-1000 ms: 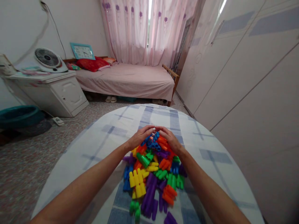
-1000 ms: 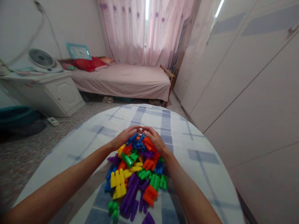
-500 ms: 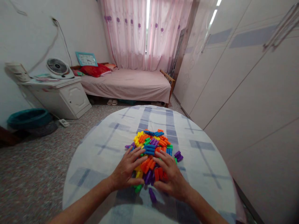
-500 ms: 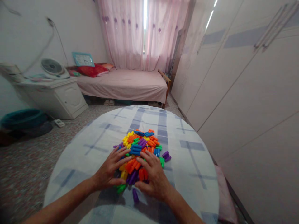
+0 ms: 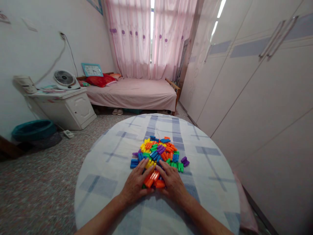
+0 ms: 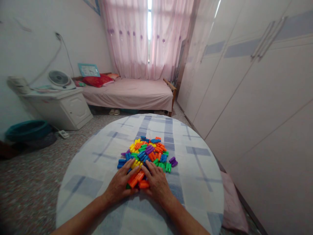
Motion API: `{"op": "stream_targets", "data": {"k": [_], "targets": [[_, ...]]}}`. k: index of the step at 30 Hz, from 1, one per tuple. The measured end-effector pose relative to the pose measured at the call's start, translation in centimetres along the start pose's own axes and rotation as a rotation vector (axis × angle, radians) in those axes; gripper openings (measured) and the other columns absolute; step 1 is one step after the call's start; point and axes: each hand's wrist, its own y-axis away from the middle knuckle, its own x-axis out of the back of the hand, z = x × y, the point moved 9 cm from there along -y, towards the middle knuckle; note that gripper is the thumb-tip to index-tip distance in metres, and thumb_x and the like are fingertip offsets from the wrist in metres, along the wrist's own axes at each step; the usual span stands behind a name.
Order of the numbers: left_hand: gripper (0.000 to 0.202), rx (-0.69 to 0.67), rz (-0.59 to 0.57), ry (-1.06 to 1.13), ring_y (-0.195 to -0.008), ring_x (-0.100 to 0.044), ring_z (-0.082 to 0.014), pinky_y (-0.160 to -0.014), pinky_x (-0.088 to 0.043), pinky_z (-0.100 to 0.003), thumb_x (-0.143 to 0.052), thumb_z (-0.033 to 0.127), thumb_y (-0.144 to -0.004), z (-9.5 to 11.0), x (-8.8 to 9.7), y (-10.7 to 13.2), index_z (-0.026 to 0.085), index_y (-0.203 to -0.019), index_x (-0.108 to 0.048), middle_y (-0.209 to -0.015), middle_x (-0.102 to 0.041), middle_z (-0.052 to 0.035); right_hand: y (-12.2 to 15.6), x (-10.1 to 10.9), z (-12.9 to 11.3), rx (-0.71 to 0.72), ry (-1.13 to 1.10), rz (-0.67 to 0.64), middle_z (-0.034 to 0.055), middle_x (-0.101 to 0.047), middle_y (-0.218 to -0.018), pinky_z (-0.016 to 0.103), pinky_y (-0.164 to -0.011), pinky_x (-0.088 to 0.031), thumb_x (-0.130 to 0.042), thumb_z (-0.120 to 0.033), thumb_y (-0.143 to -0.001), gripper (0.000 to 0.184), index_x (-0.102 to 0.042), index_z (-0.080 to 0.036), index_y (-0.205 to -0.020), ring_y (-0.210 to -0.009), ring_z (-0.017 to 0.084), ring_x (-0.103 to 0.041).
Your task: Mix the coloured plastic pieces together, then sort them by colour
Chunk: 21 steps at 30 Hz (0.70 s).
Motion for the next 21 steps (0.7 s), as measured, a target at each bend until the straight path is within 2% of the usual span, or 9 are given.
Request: {"op": "stream_targets", "data": {"k": [5,9,12,15,18,21], "targets": [[0.060,0.073,0.155,-0.008,-0.135,-0.034,-0.0320,-0.108,-0.033,-0.046,-0.055,0.051,-0.082,0.1,0.9,-4.7,0.019,-0.132,-0.049,-0.146,-0.037,-0.0156,-3.2,1.5,2.4,-0.151,-0.049,0.131,0.0125,-0.050,-0.134,0.043,-0.102,-0.039,-0.056,-0.025,-0.079,0.056,-0.046,-0.020,-0.134,-0.122,0.026,-0.046],[0.046,0.220,0.315,0.025,-0.131,-0.040,-0.0282,-0.108,-0.035,-0.045,-0.053,0.043,-0.085,-1.8,2.4,-6.8,0.019,-0.125,-0.054,-0.140,-0.045,-0.0132,-5.1,3.9,4.3,-0.259,-0.104,0.253,0.0104,-0.055,-0.127,0.043,-0.102,-0.038,-0.050,-0.028,-0.084,0.045,-0.050,-0.020,-0.128,-0.119,0.024,-0.048],[0.042,0.357,0.443,0.045,-0.127,-0.044,-0.0257,-0.106,-0.038,-0.044,-0.048,0.040,-0.088,-4.7,4.1,-5.7,0.017,-0.123,-0.053,-0.134,-0.050,-0.0141,-4.1,5.4,7.3,-0.364,-0.100,0.353,0.0090,-0.057,-0.125,0.043,-0.101,-0.038,-0.046,-0.034,-0.087,0.041,-0.051,-0.020,-0.126,-0.117,0.023,-0.049],[0.044,0.476,0.509,0.029,-0.128,-0.043,-0.0265,-0.108,-0.035,-0.045,-0.044,0.041,-0.089,-8.2,5.0,-3.5,0.013,-0.121,-0.055,-0.133,-0.050,-0.0157,-0.7,5.8,12.0,-0.574,-0.029,0.450,0.0111,-0.057,-0.123,0.044,-0.099,-0.038,-0.039,-0.041,-0.089,0.044,-0.053,-0.018,-0.124,-0.115,0.025,-0.050],[0.047,0.592,0.475,0.105,-0.130,-0.041,-0.0275,-0.110,-0.030,-0.047,-0.041,0.043,-0.089,-11.1,4.1,-2.3,0.012,-0.121,-0.056,-0.132,-0.052,-0.0162,2.4,4.6,15.8,-0.771,0.043,0.462,0.0156,-0.058,-0.121,0.047,-0.098,-0.037,-0.033,-0.046,-0.089,0.051,-0.054,-0.013,-0.123,-0.115,0.028,-0.050],[0.047,0.660,0.394,0.321,-0.124,-0.049,-0.0234,-0.107,-0.035,-0.043,-0.038,0.043,-0.091,-12.1,1.6,-2.9,0.014,-0.124,-0.055,-0.130,-0.056,-0.0130,2.7,2.8,16.9,-0.815,0.019,0.423,0.0160,-0.060,-0.119,0.047,-0.100,-0.034,-0.028,-0.048,-0.090,0.055,-0.055,-0.014,-0.124,-0.114,0.029,-0.051]]}}
